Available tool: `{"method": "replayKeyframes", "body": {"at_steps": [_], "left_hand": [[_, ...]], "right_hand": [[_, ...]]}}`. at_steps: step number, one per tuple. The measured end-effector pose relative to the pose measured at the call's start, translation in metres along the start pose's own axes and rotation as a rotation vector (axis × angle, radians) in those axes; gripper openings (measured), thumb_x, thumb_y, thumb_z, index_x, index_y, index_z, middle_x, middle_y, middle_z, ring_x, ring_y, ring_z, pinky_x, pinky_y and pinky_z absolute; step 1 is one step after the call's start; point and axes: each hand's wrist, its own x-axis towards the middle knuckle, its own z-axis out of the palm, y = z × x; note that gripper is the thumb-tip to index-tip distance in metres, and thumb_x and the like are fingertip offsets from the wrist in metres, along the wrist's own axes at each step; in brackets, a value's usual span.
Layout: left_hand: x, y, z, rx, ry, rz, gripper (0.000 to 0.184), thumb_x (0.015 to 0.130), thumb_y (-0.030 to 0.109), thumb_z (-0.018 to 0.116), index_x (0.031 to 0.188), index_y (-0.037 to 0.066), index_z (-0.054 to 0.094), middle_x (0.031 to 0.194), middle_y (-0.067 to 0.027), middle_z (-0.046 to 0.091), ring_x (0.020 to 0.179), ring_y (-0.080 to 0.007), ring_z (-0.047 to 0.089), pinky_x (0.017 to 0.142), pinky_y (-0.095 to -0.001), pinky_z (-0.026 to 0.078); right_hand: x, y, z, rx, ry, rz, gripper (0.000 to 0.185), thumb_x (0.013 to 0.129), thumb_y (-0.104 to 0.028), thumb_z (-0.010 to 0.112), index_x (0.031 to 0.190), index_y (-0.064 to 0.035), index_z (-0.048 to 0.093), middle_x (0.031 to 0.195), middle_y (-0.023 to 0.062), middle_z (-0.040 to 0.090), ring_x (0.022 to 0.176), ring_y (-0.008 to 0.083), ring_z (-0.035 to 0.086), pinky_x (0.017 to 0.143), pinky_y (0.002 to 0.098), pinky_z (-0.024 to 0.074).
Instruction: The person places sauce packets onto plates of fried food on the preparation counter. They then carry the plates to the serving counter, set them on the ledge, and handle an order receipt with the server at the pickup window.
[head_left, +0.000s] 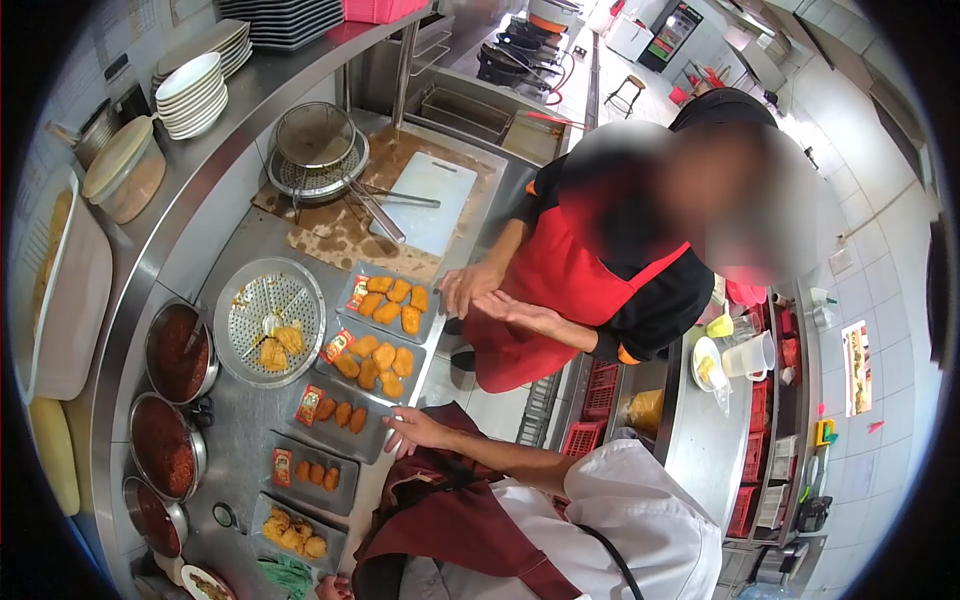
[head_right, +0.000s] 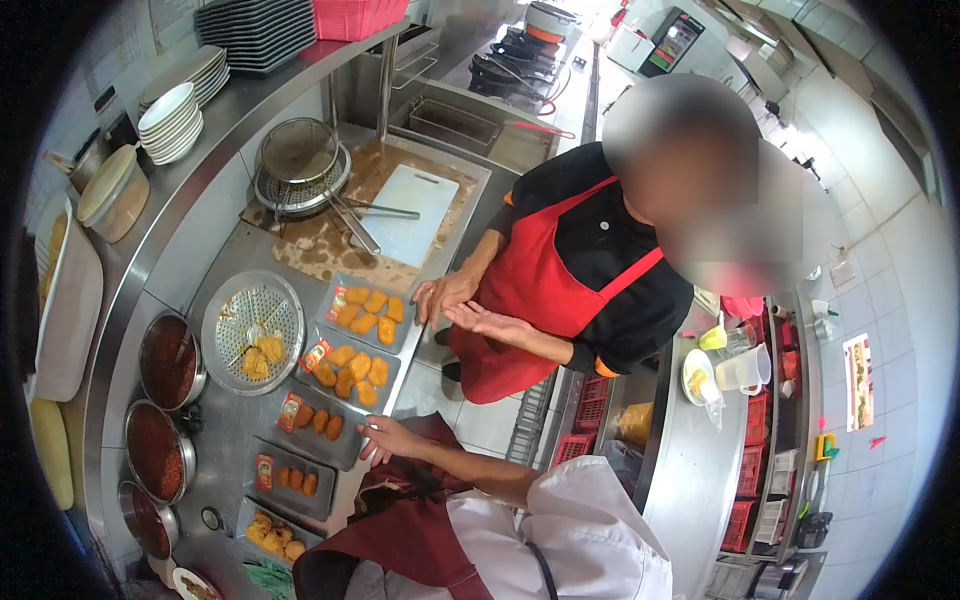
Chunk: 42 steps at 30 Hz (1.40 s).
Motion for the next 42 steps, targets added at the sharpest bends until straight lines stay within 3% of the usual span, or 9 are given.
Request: {"method": "replayKeyframes", "body": {"at_steps": [10,13,15,17,20,27,34,40,42], "left_hand": [[0.029,-0.079,0.005,0.055,0.004,0.131,0.024,0.098,0.024,0.059,0.097,0.003,0.071,0.082,-0.0057,0.067,0.053,-0.0123,0.057,0.048,-0.0248,0.046],[-0.02,-0.008,0.069,0.004,-0.082,0.148,0.029,0.095,0.014,0.059,0.118,-0.002,0.067,0.099,-0.0121,0.066,0.077,-0.0154,0.063,0.064,-0.0278,0.051],[0.018,-0.057,0.078,-0.119,0.072,0.263,0.017,0.094,0.019,0.061,0.089,0.003,0.059,0.077,-0.0053,0.056,0.064,-0.0117,0.05,0.056,-0.0281,0.04],[0.09,-0.116,0.091,-0.306,0.286,0.541,0.038,0.092,0.023,0.064,0.059,0.008,0.052,0.054,0.0015,0.045,0.051,-0.0081,0.037,0.048,-0.0284,0.029],[0.031,-0.039,0.12,-0.268,0.12,0.496,0.04,0.093,0.022,0.063,0.061,0.005,0.048,0.056,0.0025,0.042,0.056,-0.0081,0.032,0.051,-0.0287,0.027],[-0.027,0.029,0.159,0.228,0.406,0.833,0.02,0.087,0.007,0.07,0.075,0.003,0.054,0.061,0.0028,0.048,0.058,-0.007,0.042,0.052,-0.027,0.037],[-0.033,0.079,0.189,0.205,0.188,0.529,0.025,0.093,0.023,0.066,0.106,0.002,0.069,0.089,-0.0104,0.073,0.083,-0.0166,0.07,0.074,-0.0303,0.053],[-0.011,0.083,0.207,0.135,-0.036,0.488,0.042,0.096,0.029,0.061,0.122,-0.003,0.062,0.096,-0.0112,0.074,0.087,-0.0183,0.07,0.078,-0.0293,0.054],[0.0,0.085,0.208,-0.229,-0.128,0.235,0.04,0.098,0.028,0.06,0.123,-0.002,0.062,0.104,-0.0094,0.074,0.087,-0.0167,0.07,0.073,-0.0281,0.053]], "right_hand": [[-0.003,-0.007,-0.003,-0.027,-0.039,0.068,0.034,0.106,-0.042,0.041,0.11,-0.0077,0.045,0.095,0.0187,0.074,0.069,0.022,0.073,0.052,0.0283,0.055],[-0.006,-0.011,0.001,-0.022,0.0,0.091,0.036,0.105,-0.044,0.041,0.111,-0.0083,0.045,0.095,0.0179,0.074,0.068,0.0212,0.072,0.051,0.028,0.0538],[-0.008,-0.017,0.004,-0.007,0.016,0.115,0.038,0.105,-0.044,0.042,0.111,-0.0075,0.045,0.095,0.0178,0.073,0.07,0.0217,0.072,0.051,0.0291,0.0545],[-0.007,-0.018,0.007,0.002,0.03,0.136,0.039,0.105,-0.045,0.043,0.112,-0.0067,0.046,0.096,0.0177,0.073,0.071,0.0222,0.073,0.052,0.0302,0.0553],[-0.001,-0.012,0.008,0.054,0.076,0.13,0.04,0.104,-0.043,0.046,0.114,-0.0042,0.048,0.099,0.0182,0.07,0.076,0.0238,0.073,0.053,0.033,0.057],[0.006,0.005,0.0,0.121,0.064,0.136,0.033,0.099,-0.011,0.051,0.128,0.0042,0.044,0.108,0.0225,0.067,0.09,0.0308,0.072,0.068,0.0395,0.0609],[0.005,0.0,0.007,-0.021,0.052,0.016,0.023,0.103,-0.018,0.047,0.119,-0.0013,0.043,0.096,0.0193,0.07,0.081,0.0258,0.072,0.058,0.0326,0.058],[0.007,-0.003,0.01,-0.027,0.012,0.014,0.028,0.104,-0.018,0.047,0.124,-0.0023,0.034,0.095,0.02,0.069,0.077,0.0256,0.072,0.053,0.0318,0.0568],[0.006,-0.004,0.009,-0.017,0.034,0.019,0.026,0.104,-0.018,0.046,0.122,-0.0026,0.035,0.094,0.0196,0.069,0.073,0.0247,0.072,0.05,0.0305,0.0547]]}}
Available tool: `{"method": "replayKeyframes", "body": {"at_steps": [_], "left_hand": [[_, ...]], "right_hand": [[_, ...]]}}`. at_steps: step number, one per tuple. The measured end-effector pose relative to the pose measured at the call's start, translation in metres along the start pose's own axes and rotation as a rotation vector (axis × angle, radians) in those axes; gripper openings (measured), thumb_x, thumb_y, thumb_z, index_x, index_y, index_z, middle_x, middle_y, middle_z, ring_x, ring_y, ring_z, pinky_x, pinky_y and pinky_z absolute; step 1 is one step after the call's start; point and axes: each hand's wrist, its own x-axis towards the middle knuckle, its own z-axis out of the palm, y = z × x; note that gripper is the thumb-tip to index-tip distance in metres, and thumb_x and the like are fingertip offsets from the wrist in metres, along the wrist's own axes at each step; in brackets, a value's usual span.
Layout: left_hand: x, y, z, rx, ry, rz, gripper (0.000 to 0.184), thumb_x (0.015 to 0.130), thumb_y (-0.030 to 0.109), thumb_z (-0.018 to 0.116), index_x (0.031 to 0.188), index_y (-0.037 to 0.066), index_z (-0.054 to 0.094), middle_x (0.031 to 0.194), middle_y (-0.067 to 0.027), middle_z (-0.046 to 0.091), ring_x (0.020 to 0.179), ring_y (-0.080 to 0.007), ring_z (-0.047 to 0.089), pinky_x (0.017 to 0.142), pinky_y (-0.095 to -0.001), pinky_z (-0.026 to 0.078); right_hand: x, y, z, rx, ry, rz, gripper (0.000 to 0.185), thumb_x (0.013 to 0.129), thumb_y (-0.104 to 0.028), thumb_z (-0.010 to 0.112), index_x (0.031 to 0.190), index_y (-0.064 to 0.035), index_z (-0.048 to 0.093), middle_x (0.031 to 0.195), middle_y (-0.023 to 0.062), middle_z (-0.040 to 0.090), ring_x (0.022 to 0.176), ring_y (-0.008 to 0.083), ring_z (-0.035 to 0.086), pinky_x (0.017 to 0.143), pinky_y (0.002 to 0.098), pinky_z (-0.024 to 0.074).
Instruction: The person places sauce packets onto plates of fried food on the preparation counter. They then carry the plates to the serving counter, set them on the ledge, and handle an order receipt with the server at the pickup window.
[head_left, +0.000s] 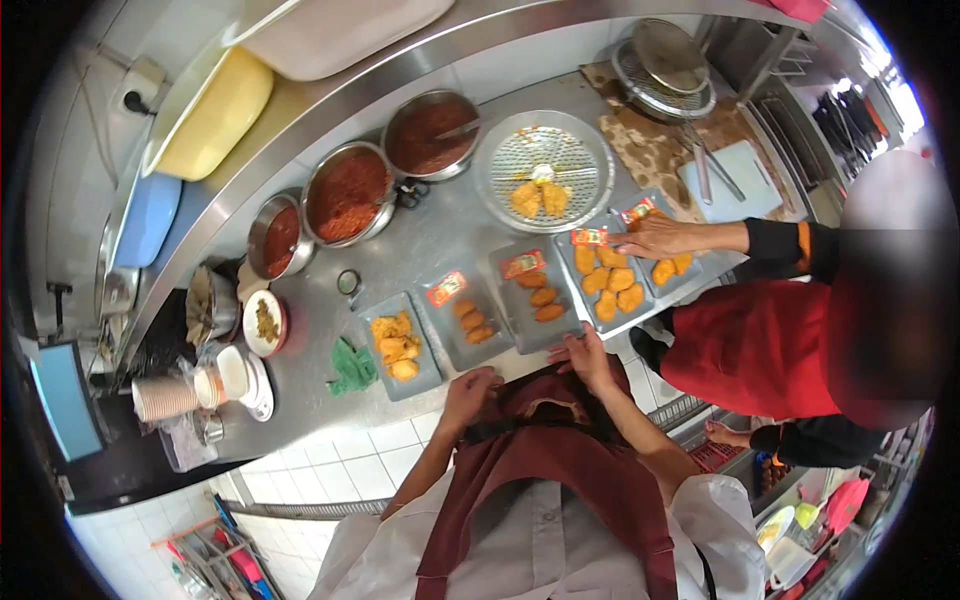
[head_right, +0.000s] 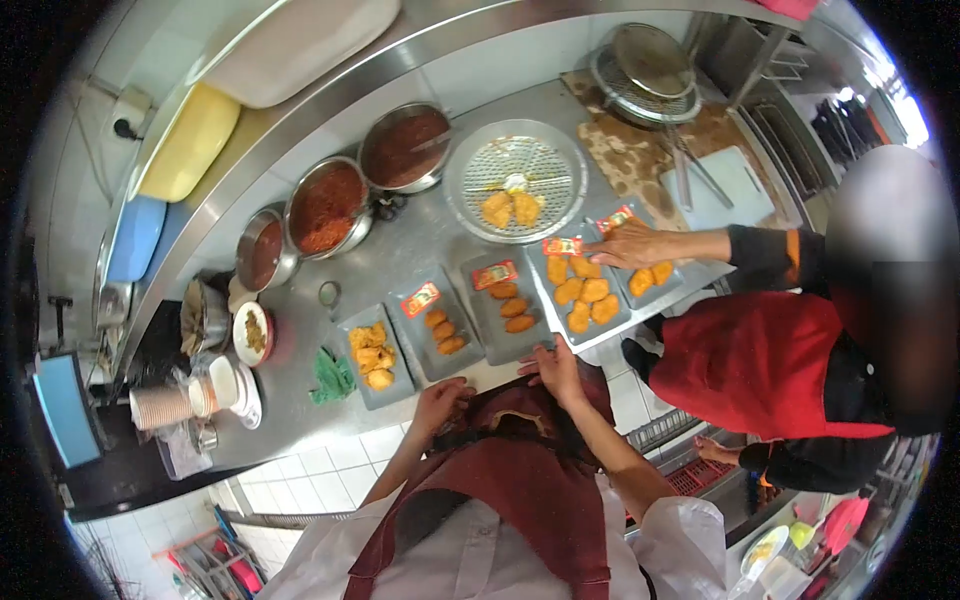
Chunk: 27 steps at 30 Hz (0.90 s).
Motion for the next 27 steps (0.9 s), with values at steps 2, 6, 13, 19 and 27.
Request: {"method": "replayKeyframes", "body": {"at_steps": [2,6,13,19,27], "left_hand": [[-0.011,0.035,0.007,0.012,-0.018,-0.135,0.042,0.1,0.031,0.055,0.129,0.0,0.059,0.114,-0.0065,0.072,0.09,-0.014,0.068,0.068,-0.025,0.049],[-0.003,0.033,0.001,-0.172,-0.134,-0.214,0.052,0.103,0.04,0.046,0.139,0.004,0.049,0.124,-0.0048,0.068,0.1,-0.0129,0.065,0.071,-0.0222,0.046],[0.012,0.014,-0.003,-0.33,-0.115,-0.26,0.051,0.103,0.043,0.047,0.139,0.007,0.049,0.13,-0.0046,0.065,0.099,-0.0128,0.066,0.071,-0.024,0.046],[0.018,0.009,-0.006,-0.334,-0.077,-0.288,0.049,0.102,0.044,0.049,0.136,0.008,0.052,0.124,-0.0045,0.067,0.095,-0.0126,0.066,0.07,-0.0254,0.045],[0.018,0.007,-0.006,-0.378,-0.07,-0.268,0.047,0.102,0.045,0.05,0.132,0.009,0.054,0.116,-0.005,0.07,0.089,-0.0133,0.067,0.067,-0.0266,0.047]], "right_hand": [[-0.002,-0.003,0.0,0.016,0.02,0.007,0.023,0.104,-0.018,0.046,0.119,-0.0028,0.036,0.094,0.0193,0.069,0.07,0.0238,0.072,0.048,0.0292,0.0526],[0.001,-0.001,-0.006,-0.041,-0.022,-0.071,0.031,0.103,-0.022,0.048,0.121,-0.0004,0.036,0.089,0.0202,0.069,0.065,0.0248,0.072,0.046,0.0288,0.0516],[-0.001,-0.004,-0.006,-0.028,-0.039,-0.083,0.032,0.102,-0.022,0.05,0.121,-0.0001,0.038,0.085,0.0191,0.069,0.064,0.0233,0.072,0.045,0.0298,0.0517],[0.0,-0.006,-0.006,-0.065,-0.041,-0.098,0.034,0.102,-0.021,0.05,0.126,0.0003,0.038,0.084,0.0181,0.069,0.064,0.0233,0.072,0.045,0.0296,0.0519],[0.005,-0.006,-0.006,-0.032,-0.05,-0.071,0.029,0.102,-0.021,0.049,0.12,0.0009,0.042,0.086,0.0147,0.067,0.064,0.0239,0.072,0.044,0.0284,0.051]]}}
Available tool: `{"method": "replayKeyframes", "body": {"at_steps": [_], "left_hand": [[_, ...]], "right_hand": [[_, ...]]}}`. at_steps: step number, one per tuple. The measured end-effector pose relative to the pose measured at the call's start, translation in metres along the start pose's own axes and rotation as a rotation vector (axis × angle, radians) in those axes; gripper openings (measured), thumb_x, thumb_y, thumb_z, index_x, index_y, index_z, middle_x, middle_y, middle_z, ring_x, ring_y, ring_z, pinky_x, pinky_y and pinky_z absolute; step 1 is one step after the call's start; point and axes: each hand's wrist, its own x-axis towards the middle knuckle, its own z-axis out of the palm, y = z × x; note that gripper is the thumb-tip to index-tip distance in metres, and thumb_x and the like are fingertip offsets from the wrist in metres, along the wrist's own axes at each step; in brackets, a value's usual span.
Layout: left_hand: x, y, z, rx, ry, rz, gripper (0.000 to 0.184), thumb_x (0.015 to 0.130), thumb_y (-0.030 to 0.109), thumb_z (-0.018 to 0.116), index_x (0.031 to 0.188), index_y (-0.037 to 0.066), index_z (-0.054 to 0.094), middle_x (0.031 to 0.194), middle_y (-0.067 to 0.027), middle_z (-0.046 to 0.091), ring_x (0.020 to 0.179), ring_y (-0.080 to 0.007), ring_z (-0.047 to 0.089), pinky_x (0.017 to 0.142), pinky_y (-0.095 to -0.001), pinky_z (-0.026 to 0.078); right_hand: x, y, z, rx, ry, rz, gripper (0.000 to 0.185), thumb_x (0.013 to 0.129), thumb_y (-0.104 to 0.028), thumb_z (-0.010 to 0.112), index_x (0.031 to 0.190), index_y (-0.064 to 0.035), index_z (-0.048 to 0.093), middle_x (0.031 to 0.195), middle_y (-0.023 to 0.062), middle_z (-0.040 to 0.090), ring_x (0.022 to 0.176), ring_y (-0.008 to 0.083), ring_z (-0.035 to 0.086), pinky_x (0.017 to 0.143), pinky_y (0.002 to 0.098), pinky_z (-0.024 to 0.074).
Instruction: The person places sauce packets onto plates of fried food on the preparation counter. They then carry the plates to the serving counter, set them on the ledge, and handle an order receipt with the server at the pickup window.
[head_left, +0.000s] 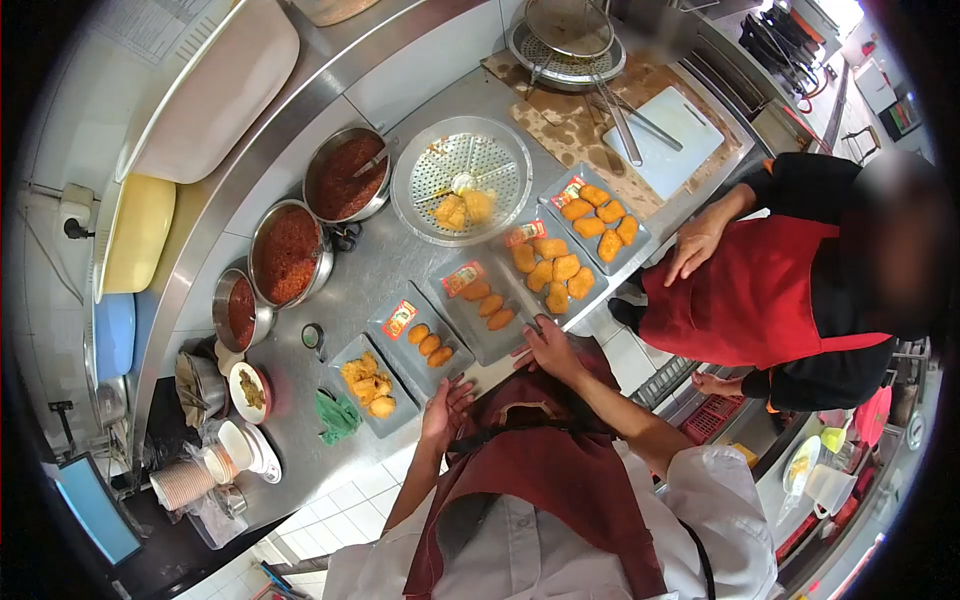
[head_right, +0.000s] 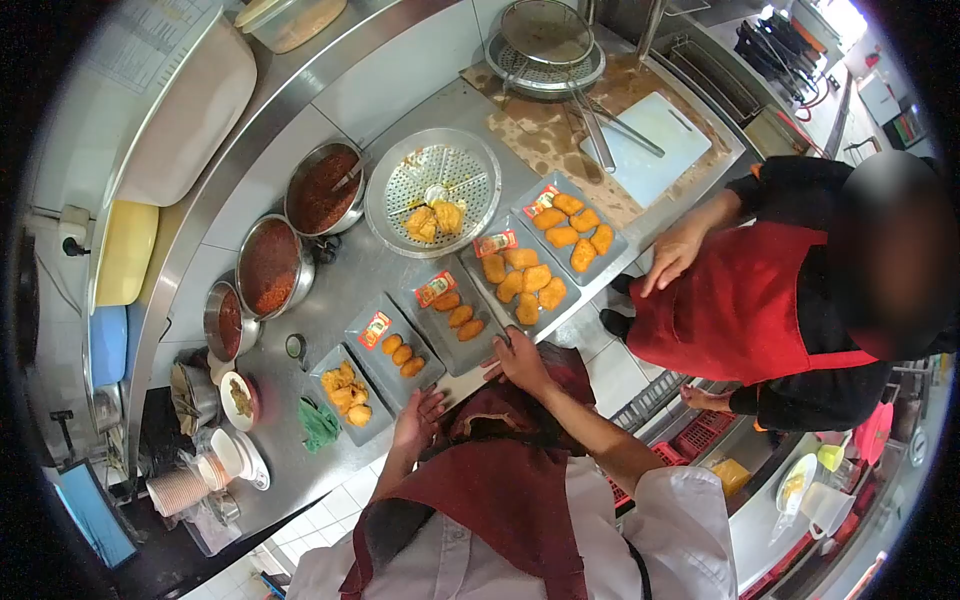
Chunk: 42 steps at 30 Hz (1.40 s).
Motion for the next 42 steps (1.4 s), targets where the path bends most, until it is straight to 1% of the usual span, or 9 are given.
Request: {"method": "replayKeyframes", "body": {"at_steps": [6,14,22,24,28,31,33,40,42], "left_hand": [[0.0,-0.002,0.003,-0.139,0.05,-0.011,0.037,0.102,0.042,0.053,0.122,0.011,0.053,0.115,-0.0071,0.071,0.085,-0.0145,0.069,0.064,-0.027,0.049],[0.002,-0.006,0.008,-0.108,0.285,0.29,0.026,0.1,0.031,0.058,0.11,0.007,0.055,0.111,-0.008,0.067,0.088,-0.0191,0.071,0.057,-0.0276,0.054],[0.001,-0.001,0.019,-0.188,0.291,0.345,0.021,0.099,0.027,0.06,0.107,0.008,0.053,0.101,-0.0042,0.062,0.091,-0.02,0.071,0.058,-0.0288,0.054],[0.001,0.0,0.02,-0.195,0.3,0.36,0.021,0.099,0.026,0.06,0.107,0.008,0.052,0.101,-0.0043,0.063,0.092,-0.0201,0.071,0.058,-0.0288,0.053],[0.003,-0.002,0.018,-0.198,0.304,0.384,0.019,0.099,0.022,0.06,0.109,0.009,0.051,0.101,-0.0046,0.065,0.093,-0.0208,0.071,0.058,-0.0281,0.053],[0.01,-0.006,0.01,-0.167,0.308,0.384,0.021,0.098,0.02,0.06,0.114,0.009,0.05,0.105,-0.0054,0.065,0.095,-0.0204,0.07,0.061,-0.0295,0.052],[0.011,-0.005,0.011,-0.128,0.302,0.399,0.026,0.098,0.021,0.059,0.119,0.009,0.05,0.11,-0.0059,0.065,0.097,-0.0198,0.069,0.064,-0.0307,0.052],[0.008,-0.002,0.014,-0.165,0.286,0.478,0.027,0.099,0.014,0.056,0.125,0.012,0.05,0.113,-0.006,0.066,0.096,-0.0228,0.07,0.066,-0.0332,0.055],[0.005,0.001,0.018,-0.199,0.279,0.476,0.027,0.099,0.013,0.056,0.125,0.012,0.05,0.114,-0.006,0.066,0.098,-0.0233,0.069,0.068,-0.0339,0.056]], "right_hand": [[0.001,0.006,-0.003,-0.053,-0.009,-0.075,0.022,0.103,-0.019,0.048,0.112,0.0009,0.045,0.088,0.01,0.059,0.065,0.0242,0.072,0.042,0.0278,0.0484],[-0.002,-0.002,0.002,-0.111,0.013,-0.093,0.029,0.102,-0.014,0.048,0.125,0.0027,0.043,0.096,0.0125,0.059,0.066,0.0224,0.072,0.044,0.0284,0.0499],[0.004,-0.004,0.006,-0.285,0.002,-0.173,0.018,0.1,-0.011,0.051,0.108,0.0044,0.054,0.082,0.0124,0.063,0.07,0.022,0.073,0.045,0.0284,0.0508],[0.008,-0.004,0.011,-0.379,0.061,-0.343,0.015,0.097,-0.01,0.055,0.102,0.0047,0.055,0.076,0.012,0.063,0.064,0.0199,0.071,0.046,0.0289,0.0514],[0.004,-0.018,0.013,-0.439,0.028,-0.249,0.015,0.095,-0.007,0.059,0.101,0.0051,0.054,0.079,0.0122,0.063,0.063,0.0177,0.068,0.051,0.0293,0.0539],[0.011,-0.006,0.012,-0.284,0.041,-0.254,0.013,0.092,-0.003,0.059,0.101,0.0053,0.054,0.083,0.0125,0.064,0.065,0.0155,0.064,0.057,0.0298,0.0561],[0.016,-0.002,0.009,-0.254,0.005,-0.236,0.018,0.09,-0.001,0.057,0.106,0.0052,0.052,0.089,0.0126,0.064,0.074,0.0157,0.065,0.061,0.0301,0.0576],[0.026,-0.009,0.01,-0.113,-0.072,-0.264,0.042,0.09,0.0,0.055,0.13,0.0,0.045,0.098,0.0125,0.064,0.08,0.0164,0.064,0.066,0.0312,0.0584],[0.027,-0.014,0.01,-0.162,-0.094,-0.144,0.049,0.093,0.0,0.054,0.14,-0.0035,0.042,0.099,0.0132,0.064,0.08,0.0179,0.065,0.066,0.0319,0.0583]]}}
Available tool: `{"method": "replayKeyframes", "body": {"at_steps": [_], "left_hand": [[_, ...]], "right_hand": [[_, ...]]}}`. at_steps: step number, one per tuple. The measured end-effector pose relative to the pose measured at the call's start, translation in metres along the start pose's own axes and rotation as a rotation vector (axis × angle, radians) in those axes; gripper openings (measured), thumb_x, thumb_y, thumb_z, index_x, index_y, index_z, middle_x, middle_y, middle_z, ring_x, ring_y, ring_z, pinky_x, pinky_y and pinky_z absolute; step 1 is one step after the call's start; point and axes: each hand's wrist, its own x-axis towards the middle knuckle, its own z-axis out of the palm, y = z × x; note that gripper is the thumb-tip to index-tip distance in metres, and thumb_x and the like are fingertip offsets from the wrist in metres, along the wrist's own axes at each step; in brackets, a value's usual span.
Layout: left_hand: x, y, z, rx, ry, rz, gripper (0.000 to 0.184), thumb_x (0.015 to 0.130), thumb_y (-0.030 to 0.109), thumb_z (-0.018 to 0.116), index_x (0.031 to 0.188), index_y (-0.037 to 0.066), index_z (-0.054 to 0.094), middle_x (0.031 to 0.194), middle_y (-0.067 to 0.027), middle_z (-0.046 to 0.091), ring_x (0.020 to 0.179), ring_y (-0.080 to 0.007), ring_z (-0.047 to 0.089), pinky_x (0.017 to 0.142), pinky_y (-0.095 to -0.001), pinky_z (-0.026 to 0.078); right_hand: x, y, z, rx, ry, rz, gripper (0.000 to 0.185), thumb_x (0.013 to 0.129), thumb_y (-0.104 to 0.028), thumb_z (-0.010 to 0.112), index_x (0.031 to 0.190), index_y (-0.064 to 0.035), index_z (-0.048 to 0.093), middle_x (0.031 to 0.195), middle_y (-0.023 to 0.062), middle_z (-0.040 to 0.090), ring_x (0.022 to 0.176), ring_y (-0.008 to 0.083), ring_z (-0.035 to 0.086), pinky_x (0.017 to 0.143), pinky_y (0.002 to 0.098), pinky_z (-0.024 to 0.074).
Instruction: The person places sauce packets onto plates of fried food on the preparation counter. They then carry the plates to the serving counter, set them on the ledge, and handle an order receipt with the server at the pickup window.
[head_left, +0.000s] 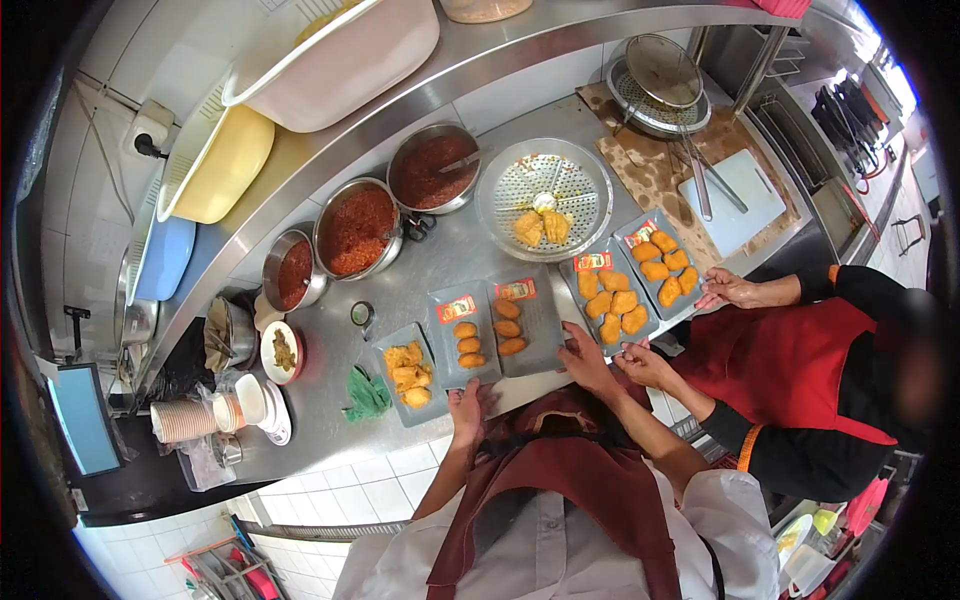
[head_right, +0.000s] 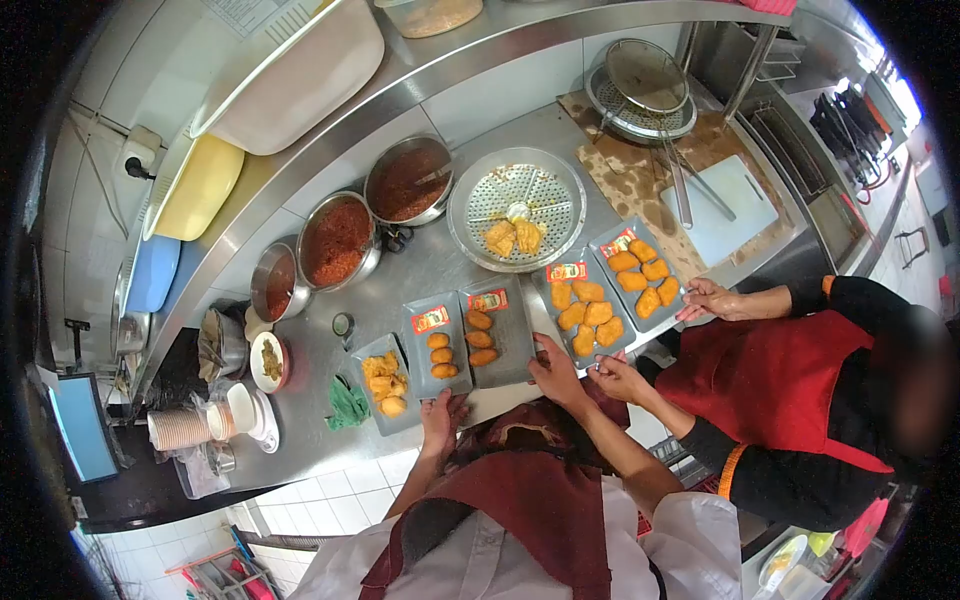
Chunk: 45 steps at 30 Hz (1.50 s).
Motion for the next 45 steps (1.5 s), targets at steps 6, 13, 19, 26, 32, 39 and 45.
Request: {"method": "replayKeyframes", "body": {"at_steps": [6,13,19,26,32,39,45], "left_hand": [[0.001,-0.002,0.0,-0.045,0.008,-0.029,0.025,0.099,0.011,0.056,0.123,0.012,0.051,0.114,-0.0069,0.066,0.101,-0.0242,0.069,0.071,-0.0356,0.057],[-0.002,0.0,0.001,-0.085,-0.011,-0.058,0.025,0.098,0.01,0.057,0.122,0.012,0.05,0.111,-0.0078,0.066,0.1,-0.0243,0.069,0.072,-0.0347,0.058],[0.0,0.002,0.003,-0.059,0.037,-0.106,0.026,0.097,0.01,0.059,0.121,0.012,0.049,0.112,-0.0082,0.065,0.1,-0.0241,0.068,0.07,-0.0327,0.058],[-0.003,0.005,0.003,-0.056,0.069,-0.14,0.029,0.095,0.012,0.062,0.121,0.013,0.047,0.111,-0.0072,0.063,0.101,-0.0247,0.067,0.071,-0.0323,0.057],[-0.01,0.007,0.0,-0.053,0.026,-0.151,0.035,0.097,0.013,0.059,0.129,0.014,0.044,0.116,-0.0077,0.062,0.099,-0.0223,0.066,0.07,-0.0313,0.056],[-0.016,0.018,-0.018,0.048,0.057,-0.322,0.031,0.094,0.008,0.061,0.121,0.012,0.047,0.111,-0.0095,0.063,0.095,-0.0248,0.067,0.068,-0.0343,0.057],[-0.02,0.049,-0.033,0.248,-0.274,-0.271,0.038,0.094,0.007,0.062,0.128,0.011,0.045,0.113,-0.0099,0.063,0.093,-0.0231,0.068,0.065,-0.034,0.058]], "right_hand": [[0.009,0.004,-0.002,0.008,-0.061,0.044,0.049,0.096,0.001,0.05,0.144,-0.0009,0.039,0.1,0.0142,0.064,0.084,0.02,0.066,0.068,0.0345,0.0622],[0.006,0.004,-0.005,0.131,-0.082,0.037,0.049,0.097,0.003,0.047,0.144,0.0,0.037,0.107,0.0147,0.066,0.089,0.0219,0.067,0.069,0.0359,0.0636],[0.004,0.003,-0.007,0.139,-0.092,0.061,0.049,0.097,0.004,0.046,0.145,-0.0009,0.038,0.109,0.0142,0.066,0.091,0.0221,0.067,0.07,0.0363,0.0637],[0.004,0.002,-0.012,0.101,-0.058,0.106,0.05,0.098,0.004,0.047,0.146,0.0003,0.036,0.11,0.0137,0.064,0.092,0.0205,0.066,0.07,0.0361,0.0637],[-0.02,-0.01,-0.01,0.157,-0.021,0.111,0.051,0.098,0.003,0.047,0.147,0.0025,0.033,0.11,0.013,0.063,0.094,0.0195,0.064,0.071,0.0357,0.0639],[-0.085,-0.03,-0.001,0.238,0.079,0.12,0.05,0.099,0.004,0.047,0.148,0.0004,0.034,0.113,0.0126,0.067,0.096,0.0189,0.067,0.072,0.0351,0.0634],[-0.169,-0.014,0.034,0.353,0.347,0.035,0.048,0.099,0.004,0.047,0.146,-0.0006,0.038,0.114,0.0124,0.068,0.093,0.0184,0.068,0.073,0.0347,0.0635]]}}
